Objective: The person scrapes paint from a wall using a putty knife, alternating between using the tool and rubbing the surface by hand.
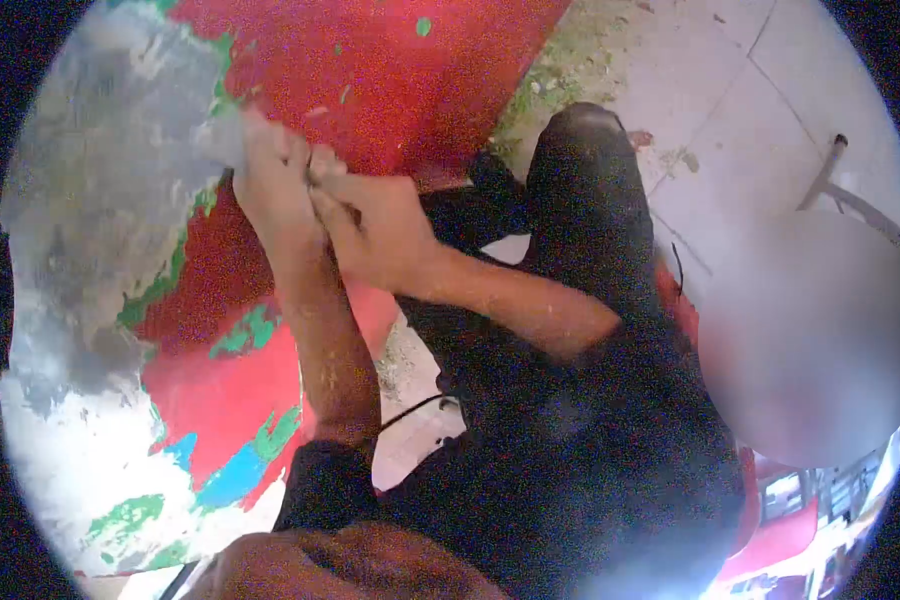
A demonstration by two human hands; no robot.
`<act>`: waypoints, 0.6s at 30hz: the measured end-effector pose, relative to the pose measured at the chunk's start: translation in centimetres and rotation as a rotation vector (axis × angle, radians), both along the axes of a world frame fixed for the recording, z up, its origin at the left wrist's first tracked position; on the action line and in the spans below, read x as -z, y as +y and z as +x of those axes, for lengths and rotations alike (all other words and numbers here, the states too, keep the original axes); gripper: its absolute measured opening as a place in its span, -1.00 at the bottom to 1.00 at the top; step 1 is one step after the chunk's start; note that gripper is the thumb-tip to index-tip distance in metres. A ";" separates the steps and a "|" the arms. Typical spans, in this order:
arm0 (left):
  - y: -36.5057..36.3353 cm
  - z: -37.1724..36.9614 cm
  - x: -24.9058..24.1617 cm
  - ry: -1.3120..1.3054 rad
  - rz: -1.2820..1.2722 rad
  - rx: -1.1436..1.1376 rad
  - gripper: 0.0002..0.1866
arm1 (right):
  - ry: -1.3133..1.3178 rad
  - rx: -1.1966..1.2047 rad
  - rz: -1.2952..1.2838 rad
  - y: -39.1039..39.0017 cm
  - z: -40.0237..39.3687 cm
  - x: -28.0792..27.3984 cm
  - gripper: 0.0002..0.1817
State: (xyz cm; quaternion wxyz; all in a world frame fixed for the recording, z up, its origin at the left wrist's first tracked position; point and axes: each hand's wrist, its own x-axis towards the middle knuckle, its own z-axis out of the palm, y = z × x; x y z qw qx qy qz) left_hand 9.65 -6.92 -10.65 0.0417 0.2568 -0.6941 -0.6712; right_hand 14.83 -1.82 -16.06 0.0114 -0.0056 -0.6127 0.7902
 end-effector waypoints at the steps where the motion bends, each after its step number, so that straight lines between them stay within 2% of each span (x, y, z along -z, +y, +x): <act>1: 0.1 -0.3 -0.7 0.057 -0.005 0.060 -0.56 | -0.047 -0.050 -0.015 0.2 0.3 -0.1 -0.82; 4: -3.1 1.5 0.4 0.037 0.158 0.039 -0.55 | 0.142 -0.026 0.019 -0.7 1.9 0.1 -0.86; 5: -3.3 2.2 0.7 0.021 0.111 -0.047 -0.55 | 0.099 -0.081 0.056 -0.9 2.4 0.1 -0.85; 8: -2.9 1.4 -0.7 0.060 -0.049 0.046 -0.53 | 0.151 0.052 0.020 -2.1 1.6 -0.2 -0.85; 10: -3.7 2.9 0.0 0.048 0.023 0.002 -0.53 | 0.078 -0.063 0.068 -1.5 2.1 -0.9 -0.84; 12: -3.6 2.4 -0.4 0.082 0.090 0.000 -0.53 | 0.136 -0.061 0.132 -1.5 2.5 -0.8 -0.84; 13: -2.8 2.4 -0.6 0.024 0.062 -0.105 -0.54 | 0.166 -0.005 0.095 -1.7 2.3 -0.8 -0.82; 16: -1.7 0.2 -2.8 0.169 -0.164 0.051 -0.54 | 0.235 0.088 0.077 -1.9 0.0 -1.4 -0.80; 17: -0.6 -0.6 -3.7 0.220 -0.041 0.065 -0.56 | 0.164 -0.002 -0.003 -1.1 -0.6 -2.3 -0.79; 18: -0.5 -0.5 -3.7 0.183 -0.083 0.091 -0.57 | 0.135 0.020 -0.025 -1.0 -0.4 -2.4 -0.78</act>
